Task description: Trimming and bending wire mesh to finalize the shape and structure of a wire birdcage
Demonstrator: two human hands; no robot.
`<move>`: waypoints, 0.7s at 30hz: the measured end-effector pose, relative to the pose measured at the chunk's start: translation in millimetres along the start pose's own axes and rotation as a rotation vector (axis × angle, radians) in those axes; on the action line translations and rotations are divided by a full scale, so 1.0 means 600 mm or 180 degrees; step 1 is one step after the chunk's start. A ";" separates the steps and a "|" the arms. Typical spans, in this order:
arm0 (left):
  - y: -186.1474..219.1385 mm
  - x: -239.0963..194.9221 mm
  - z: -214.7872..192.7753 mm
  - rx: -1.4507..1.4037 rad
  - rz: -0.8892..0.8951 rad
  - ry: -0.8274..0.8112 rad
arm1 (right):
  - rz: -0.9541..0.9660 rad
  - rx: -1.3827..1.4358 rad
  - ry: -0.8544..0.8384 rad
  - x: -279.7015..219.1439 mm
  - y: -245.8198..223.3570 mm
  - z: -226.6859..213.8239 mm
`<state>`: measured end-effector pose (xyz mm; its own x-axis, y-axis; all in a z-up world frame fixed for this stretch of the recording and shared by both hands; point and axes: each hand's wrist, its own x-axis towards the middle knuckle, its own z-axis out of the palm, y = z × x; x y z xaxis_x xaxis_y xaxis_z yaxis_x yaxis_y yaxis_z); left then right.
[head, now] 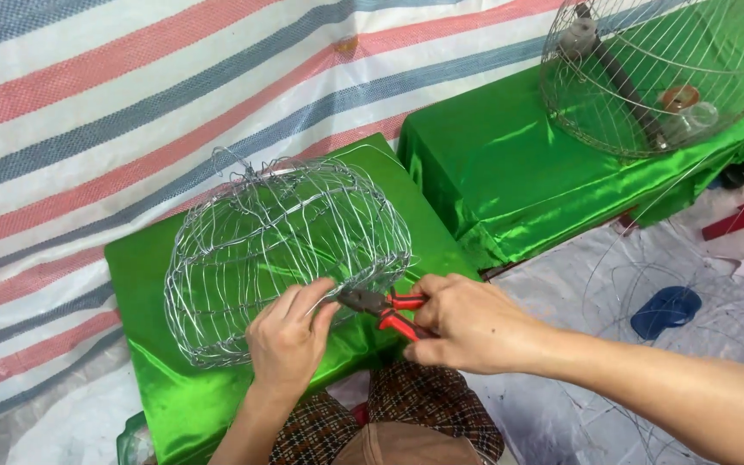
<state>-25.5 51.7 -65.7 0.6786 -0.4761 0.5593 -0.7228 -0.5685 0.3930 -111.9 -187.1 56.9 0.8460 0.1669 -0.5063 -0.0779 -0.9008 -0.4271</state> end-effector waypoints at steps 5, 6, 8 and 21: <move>0.019 0.023 -0.018 -0.0200 -0.0324 -0.0621 | 0.0352 0.0217 0.0179 0.000 -0.011 0.020; 0.026 0.033 -0.024 -0.0110 -0.0669 -0.0984 | 0.0485 0.0350 0.0209 -0.002 -0.015 0.024; 0.043 0.056 -0.027 -0.0097 -0.0761 -0.1237 | 0.0611 0.0406 0.0192 -0.006 -0.031 0.017; 0.075 0.081 -0.054 -0.0503 -0.0876 -0.1287 | 0.0839 -0.0558 -0.0070 0.009 -0.099 -0.053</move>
<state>-29.6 24.6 2.9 0.8204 -0.5621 0.1049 -0.4999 -0.6159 0.6089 -86.2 -145.6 103.4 0.7971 -0.0745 -0.5993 -0.1992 -0.9692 -0.1444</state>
